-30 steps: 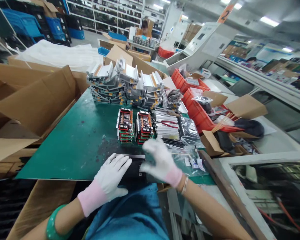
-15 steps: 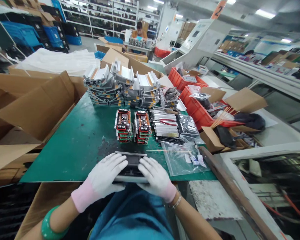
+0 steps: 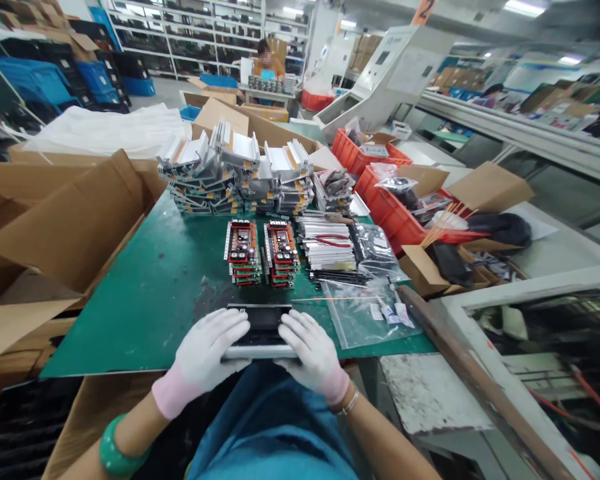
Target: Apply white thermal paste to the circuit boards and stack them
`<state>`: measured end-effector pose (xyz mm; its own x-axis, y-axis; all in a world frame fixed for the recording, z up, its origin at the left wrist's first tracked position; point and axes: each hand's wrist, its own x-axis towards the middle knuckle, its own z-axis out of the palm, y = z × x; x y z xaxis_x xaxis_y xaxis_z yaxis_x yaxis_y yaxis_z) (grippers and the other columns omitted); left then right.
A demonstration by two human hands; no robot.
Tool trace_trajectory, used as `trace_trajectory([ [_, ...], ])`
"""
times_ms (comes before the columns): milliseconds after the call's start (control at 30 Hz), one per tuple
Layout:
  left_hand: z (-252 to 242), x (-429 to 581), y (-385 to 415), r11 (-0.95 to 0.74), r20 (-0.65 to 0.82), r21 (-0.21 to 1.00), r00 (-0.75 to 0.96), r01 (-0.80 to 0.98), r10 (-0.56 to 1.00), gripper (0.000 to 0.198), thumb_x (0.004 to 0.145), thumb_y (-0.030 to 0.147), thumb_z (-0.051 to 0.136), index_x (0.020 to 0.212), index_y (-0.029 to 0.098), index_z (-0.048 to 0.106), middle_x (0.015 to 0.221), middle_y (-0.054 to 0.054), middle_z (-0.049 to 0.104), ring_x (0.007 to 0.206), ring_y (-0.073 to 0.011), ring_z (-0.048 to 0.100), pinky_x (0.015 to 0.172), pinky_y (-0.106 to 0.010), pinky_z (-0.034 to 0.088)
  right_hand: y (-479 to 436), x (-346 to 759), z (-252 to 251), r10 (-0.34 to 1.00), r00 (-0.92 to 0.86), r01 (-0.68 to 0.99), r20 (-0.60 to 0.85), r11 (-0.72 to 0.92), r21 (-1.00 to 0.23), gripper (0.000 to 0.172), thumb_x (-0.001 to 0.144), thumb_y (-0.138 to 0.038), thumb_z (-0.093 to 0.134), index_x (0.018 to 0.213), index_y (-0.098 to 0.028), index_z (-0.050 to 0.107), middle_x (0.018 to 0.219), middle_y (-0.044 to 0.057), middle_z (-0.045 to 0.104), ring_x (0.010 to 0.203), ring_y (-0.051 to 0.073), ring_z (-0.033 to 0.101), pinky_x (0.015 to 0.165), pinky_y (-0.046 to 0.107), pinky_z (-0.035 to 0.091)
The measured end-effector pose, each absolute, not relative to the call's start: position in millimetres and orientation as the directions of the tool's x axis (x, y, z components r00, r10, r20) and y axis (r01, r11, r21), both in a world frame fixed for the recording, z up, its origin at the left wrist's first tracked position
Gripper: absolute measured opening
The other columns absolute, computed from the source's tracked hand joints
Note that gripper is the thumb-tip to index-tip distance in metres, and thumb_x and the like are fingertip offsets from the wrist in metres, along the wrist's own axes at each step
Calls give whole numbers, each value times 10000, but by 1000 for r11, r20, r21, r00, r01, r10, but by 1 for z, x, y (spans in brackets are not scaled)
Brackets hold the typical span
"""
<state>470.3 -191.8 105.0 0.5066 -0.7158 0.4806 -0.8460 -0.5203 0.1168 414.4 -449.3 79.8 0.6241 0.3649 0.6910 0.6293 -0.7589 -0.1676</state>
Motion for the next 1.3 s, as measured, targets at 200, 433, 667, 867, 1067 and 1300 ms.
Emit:
trace_trajectory([
  [200,67,439,-168,-529,468,109,513,-842,-720,210,888,206,607,1044,344,635,1072,18,749,1083,-214,687,1090,-462,469,-438,368,47,211,650,529,730,-815,-236,345,878,-207,639,1208,-306,617,1056,59,739,1046,253,690,957,473,547],
  [433,76,422,-144,-825,198,437,934,-357,-299,604,903,538,499,1418,245,381,1231,-91,692,1102,-290,675,879,-405,612,-437,333,48,-149,934,151,325,-660,-736,509,814,-146,555,1313,-247,567,920,36,695,796,194,714,719,287,618],
  [667,76,396,-146,-763,64,504,898,-406,-436,709,950,452,448,1551,334,93,1296,-41,639,1161,-261,616,898,-362,592,-434,329,48,-52,960,173,274,-661,-731,525,795,-154,577,1316,-221,580,938,46,721,835,210,718,747,312,616],
  [867,84,403,-140,-724,-152,646,889,-241,-432,658,958,461,424,1536,257,183,1353,-111,590,1222,-286,576,967,-448,551,-438,333,50,4,952,222,305,-695,-684,475,822,-218,581,1297,-202,591,887,54,732,780,215,715,692,327,610],
  [1067,100,433,-141,-794,-49,527,922,-303,-384,851,762,431,673,1479,228,262,1376,-150,584,1283,-343,543,1051,-537,484,-455,347,67,-45,897,230,440,-802,-551,238,882,-280,595,1098,-219,675,891,68,746,761,225,709,684,359,579],
  [1300,100,467,-172,-722,27,382,787,-577,-616,1053,527,274,805,1429,174,271,1542,-246,323,1440,-379,317,1180,-599,271,-429,387,100,244,818,489,521,-772,-406,586,751,-333,765,1289,-209,567,1180,115,699,1127,314,628,1026,533,455],
])
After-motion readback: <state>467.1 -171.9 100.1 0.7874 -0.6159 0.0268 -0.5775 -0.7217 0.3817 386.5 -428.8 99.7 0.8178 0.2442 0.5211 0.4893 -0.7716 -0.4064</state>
